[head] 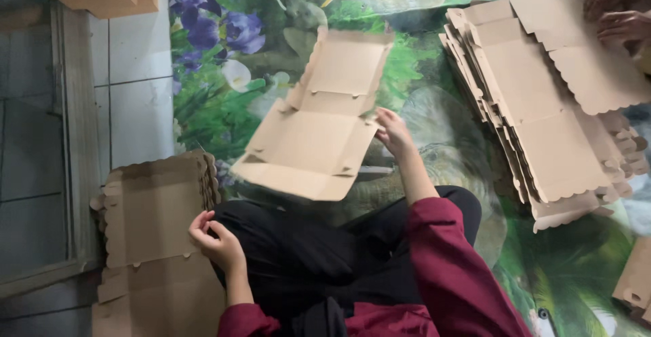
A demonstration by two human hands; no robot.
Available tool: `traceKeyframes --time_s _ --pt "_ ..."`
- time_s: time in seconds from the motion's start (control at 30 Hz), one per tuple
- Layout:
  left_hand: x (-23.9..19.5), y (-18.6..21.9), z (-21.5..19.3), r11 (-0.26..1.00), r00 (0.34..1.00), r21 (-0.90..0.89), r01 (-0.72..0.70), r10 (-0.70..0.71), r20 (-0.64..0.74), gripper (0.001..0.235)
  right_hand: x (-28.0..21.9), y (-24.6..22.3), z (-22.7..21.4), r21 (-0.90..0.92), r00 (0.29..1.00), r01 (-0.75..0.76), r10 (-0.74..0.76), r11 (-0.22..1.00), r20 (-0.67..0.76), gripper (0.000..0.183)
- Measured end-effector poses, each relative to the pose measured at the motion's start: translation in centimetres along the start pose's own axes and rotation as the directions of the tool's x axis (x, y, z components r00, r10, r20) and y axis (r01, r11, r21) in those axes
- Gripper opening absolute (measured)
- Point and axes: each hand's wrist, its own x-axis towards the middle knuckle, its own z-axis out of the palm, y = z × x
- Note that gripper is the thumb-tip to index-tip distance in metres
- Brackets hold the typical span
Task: The person sits on the floor and assembles a flat cardboard box by folding its sides and tucking tabs to form a closed rectangular container. The person handles one box at a time and completes the assembly by securing the lid.
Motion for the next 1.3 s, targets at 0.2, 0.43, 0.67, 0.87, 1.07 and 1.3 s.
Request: traceKeyframes --time_s 0.2,0.43,0.67,0.87,1.07,1.3 --pt "0.9 1.0 0.7 0.988 0.988 -0.041 -0.151 0.151 0.010 0.023 -4.0 4.3 -1.6 -0.145 0.983 -0.030 0.003 0.989 -0.184 0.076" --pt "0.7 -0.1 1.2 0.986 0.988 0.064 -0.155 0.155 0.018 0.026 -8.7 14.0 -3.4 -0.420 0.983 -0.119 0.046 0.900 -0.180 0.080" --pt "1.0 -0.8 1.5 0.977 0.977 0.044 -0.209 0.207 0.056 0.029 -7.8 13.3 -4.3 -0.827 0.999 -0.031 0.001 0.561 -0.037 0.041" --pt "1.6 0.6 1.2 0.959 0.960 0.094 -0.267 0.256 0.111 0.029 -5.1 10.0 -9.7 -0.879 0.984 -0.027 -0.141 0.475 -0.107 0.048" --pt "1.2 1.9 7.0 0.892 0.847 0.086 -0.444 0.386 0.365 0.024 -13.7 5.9 -1.2 -0.886 0.775 0.406 -0.598 0.224 0.203 0.047" --pt "-0.3 -7.0 18.5 0.964 0.558 0.133 -0.228 0.017 0.830 0.058 -13.7 19.0 9.5 -0.791 0.770 0.611 -0.260 0.038 0.583 0.055"
